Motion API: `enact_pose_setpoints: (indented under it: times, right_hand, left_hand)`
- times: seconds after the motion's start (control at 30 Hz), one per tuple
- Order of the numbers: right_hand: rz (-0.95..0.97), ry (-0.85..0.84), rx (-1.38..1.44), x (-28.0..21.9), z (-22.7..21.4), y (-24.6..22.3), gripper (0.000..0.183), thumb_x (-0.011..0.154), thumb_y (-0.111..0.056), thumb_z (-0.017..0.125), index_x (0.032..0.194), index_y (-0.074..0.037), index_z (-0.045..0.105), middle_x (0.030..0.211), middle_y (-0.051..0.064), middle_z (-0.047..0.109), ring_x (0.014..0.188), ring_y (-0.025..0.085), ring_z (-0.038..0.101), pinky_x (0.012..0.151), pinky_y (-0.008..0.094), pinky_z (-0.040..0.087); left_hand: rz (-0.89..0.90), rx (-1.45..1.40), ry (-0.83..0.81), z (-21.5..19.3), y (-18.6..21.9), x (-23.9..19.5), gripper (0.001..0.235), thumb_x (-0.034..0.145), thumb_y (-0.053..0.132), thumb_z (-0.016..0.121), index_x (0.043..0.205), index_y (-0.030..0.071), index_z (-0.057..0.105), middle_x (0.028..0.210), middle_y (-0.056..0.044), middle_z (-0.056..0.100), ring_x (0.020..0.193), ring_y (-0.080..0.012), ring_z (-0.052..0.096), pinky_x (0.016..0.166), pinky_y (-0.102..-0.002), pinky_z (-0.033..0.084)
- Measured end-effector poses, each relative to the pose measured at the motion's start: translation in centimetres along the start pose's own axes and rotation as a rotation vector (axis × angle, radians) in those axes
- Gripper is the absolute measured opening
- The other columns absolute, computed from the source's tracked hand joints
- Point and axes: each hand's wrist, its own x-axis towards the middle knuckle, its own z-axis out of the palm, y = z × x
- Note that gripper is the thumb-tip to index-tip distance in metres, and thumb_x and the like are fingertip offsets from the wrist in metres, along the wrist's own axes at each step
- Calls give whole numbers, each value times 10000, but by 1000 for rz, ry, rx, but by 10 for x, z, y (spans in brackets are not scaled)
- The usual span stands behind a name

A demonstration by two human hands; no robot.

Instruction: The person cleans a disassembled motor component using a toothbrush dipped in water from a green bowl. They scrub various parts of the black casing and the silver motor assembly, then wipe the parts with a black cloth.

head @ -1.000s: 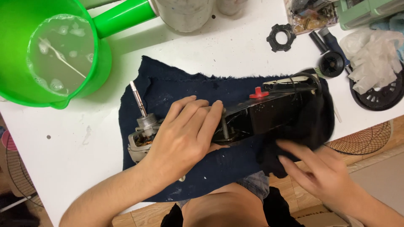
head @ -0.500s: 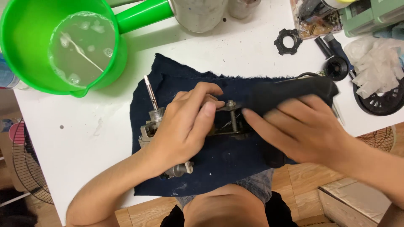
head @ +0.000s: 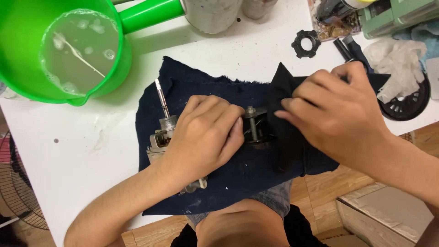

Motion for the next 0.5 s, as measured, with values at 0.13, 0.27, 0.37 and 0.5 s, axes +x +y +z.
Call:
enact_pose_setpoints:
  times: [0.13,0.27,0.37,0.5]
  right_hand:
    - [78,-67,-239,-44,13,35,99,1033,-229,886,1040,-163,811,940,-40,742,907,190,608,861,335,344]
    - [93,-105,-257,-59,9,26,239,1010,-53,736,1207,-178,784,1088,-49,726,1087,241,668,947,458,336]
    - [-26,18,-330,-50,13,10,298,997,-69,692,1274,-137,778,1025,12,719,966,201,623,927,387,338]
    - [36,110,118,-39,14,1,143,994,23,735,1133,4,707,940,94,613,873,300,572,803,411,354]
  left_hand:
    - [-13,-2,10,2,-2,-1,110,1015,66,550,913,35,577,762,-80,563,783,-286,557,752,-410,397]
    - [8,-32,-7,5,-1,-2,134,1020,85,544,895,35,540,765,-111,533,764,-331,532,732,-440,377]
    - [3,-10,18,6,-1,-1,122,1030,73,517,934,24,575,792,-88,564,789,-278,567,751,-396,403]
    - [-3,-17,8,3,0,-1,104,1025,62,527,956,18,592,826,-91,597,804,-277,583,753,-395,404]
